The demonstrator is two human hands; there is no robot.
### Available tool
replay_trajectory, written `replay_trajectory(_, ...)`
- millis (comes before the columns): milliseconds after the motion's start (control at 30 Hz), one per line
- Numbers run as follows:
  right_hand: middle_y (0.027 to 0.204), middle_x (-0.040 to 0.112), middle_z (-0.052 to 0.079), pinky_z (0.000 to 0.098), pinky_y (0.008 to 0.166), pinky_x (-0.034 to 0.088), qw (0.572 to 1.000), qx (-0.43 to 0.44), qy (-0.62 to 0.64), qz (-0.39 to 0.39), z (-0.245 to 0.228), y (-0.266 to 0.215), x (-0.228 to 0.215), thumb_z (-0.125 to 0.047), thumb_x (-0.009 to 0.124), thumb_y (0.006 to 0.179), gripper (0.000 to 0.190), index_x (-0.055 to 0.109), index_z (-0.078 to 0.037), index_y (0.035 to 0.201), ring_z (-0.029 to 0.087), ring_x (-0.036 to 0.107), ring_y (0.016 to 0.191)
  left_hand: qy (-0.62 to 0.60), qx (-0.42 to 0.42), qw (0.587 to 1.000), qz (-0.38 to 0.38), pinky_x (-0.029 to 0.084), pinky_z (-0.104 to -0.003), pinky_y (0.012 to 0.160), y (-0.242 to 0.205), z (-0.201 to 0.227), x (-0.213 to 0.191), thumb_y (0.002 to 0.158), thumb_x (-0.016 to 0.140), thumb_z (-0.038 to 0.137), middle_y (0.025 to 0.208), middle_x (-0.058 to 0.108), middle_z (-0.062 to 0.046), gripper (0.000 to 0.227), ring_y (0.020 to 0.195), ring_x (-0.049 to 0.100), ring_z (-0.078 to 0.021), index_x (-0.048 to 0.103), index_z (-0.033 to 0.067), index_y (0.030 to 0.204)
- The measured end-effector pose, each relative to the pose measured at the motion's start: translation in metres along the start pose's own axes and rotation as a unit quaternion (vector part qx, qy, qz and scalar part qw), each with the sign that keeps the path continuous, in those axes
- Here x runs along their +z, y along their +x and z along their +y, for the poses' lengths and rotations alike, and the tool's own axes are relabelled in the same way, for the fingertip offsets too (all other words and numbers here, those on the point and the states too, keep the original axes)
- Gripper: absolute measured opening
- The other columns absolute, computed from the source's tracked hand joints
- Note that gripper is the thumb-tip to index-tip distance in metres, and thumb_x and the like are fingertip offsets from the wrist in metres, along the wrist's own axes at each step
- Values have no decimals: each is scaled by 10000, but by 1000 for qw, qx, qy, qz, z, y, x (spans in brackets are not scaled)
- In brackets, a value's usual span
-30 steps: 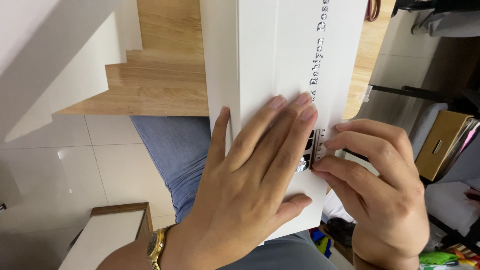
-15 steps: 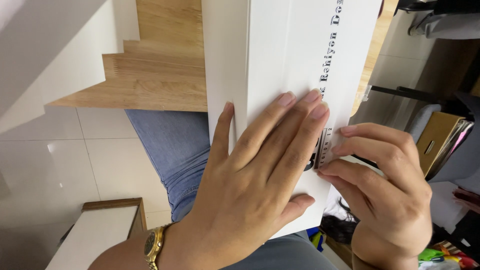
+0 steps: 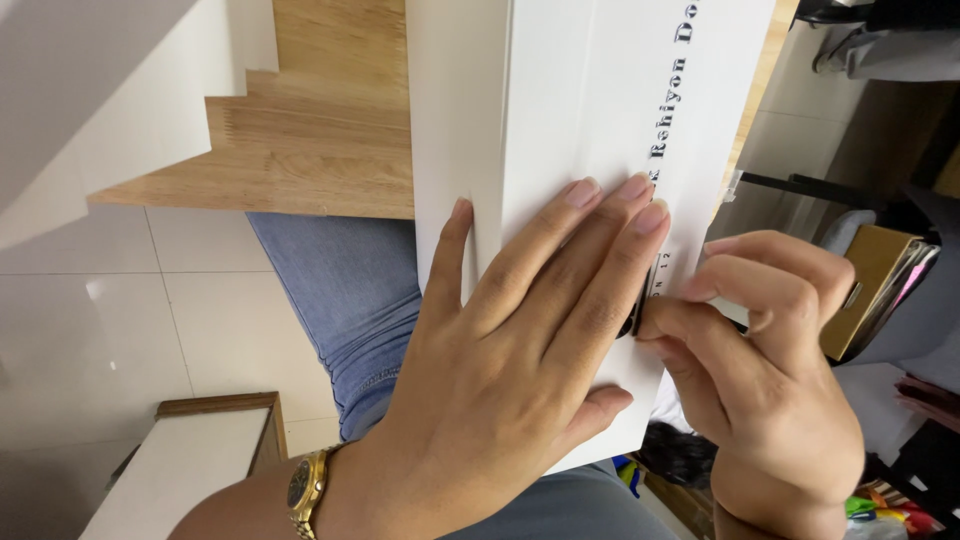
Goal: Applying labels to white boxes and smoothing them with a scraper tool
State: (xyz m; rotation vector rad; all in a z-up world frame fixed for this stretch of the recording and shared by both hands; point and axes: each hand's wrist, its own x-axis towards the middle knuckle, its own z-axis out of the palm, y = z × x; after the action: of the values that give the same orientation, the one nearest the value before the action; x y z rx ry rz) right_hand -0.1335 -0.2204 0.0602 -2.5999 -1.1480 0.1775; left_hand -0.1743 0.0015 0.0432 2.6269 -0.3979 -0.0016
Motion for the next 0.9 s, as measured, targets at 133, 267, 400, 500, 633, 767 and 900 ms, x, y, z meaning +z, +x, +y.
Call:
replay_trajectory(133,1120,441,138,430,992,425,999,3,43,-15,6,3,1,-154,523,1039,195,645,-43,934,399,431,1180,1,6,1000,-8,410,-537,1210,0,-1,-1,677,973,761,1655,462,37,1256,1527,324,-129,346,156,1582)
replay_trajectory(267,1086,462,126,442,1015,425,998,14,61,-21,6,8,0,-148,522,1036,212,649,-54,895,405,438,1176,-14,1,1000,0,421,-542,1203,0,-1,-1,728,966,666,1646,471,42,1151,1523,332,-128,371,162,1574)
replay_trajectory(400,1059,434,135,462,986,480,996,-3,93,11,9,8,-1,-144,575,999,183,698,-59,892,401,454,1158,-3,2,1000,-1,443,-532,1195,0,-1,-1,671,979,746,1649,463,50,1237,1522,327,-122,365,169,1577)
replay_trajectory(500,1053,483,133,455,952,502,996,-24,84,34,10,6,-3,-153,676,955,125,750,-73,894,398,476,1151,1,2,1000,0,463,-524,1186,0,-2,-2,665,976,757,1646,465,54,1241,1519,327,-120,368,175,1577)
replay_trajectory(633,1042,542,117,450,917,441,998,-27,11,61,-4,7,-6,-133,719,971,104,780,-72,912,397,485,1125,-1,2,1000,-4,453,-525,1195,0,-2,-3,686,973,733,1653,457,54,1220,1524,316,-116,362,171,1580)
replay_trajectory(767,1046,549,104,474,925,447,999,6,-7,46,-12,5,-4,-104,749,979,94,749,-36,915,397,469,1152,-6,-5,1000,4,436,-527,1201,0,-1,-1,711,966,636,1640,478,59,1144,1516,330,-112,377,169,1572)
replay_trajectory(900,1138,526,132,444,966,439,999,-28,-37,7,-2,4,-2,-155,598,1046,192,696,-8,973,421,448,1187,-5,-4,1000,2,445,-525,1192,0,-1,-1,709,957,677,1644,476,61,1162,1517,348,-111,370,175,1577)
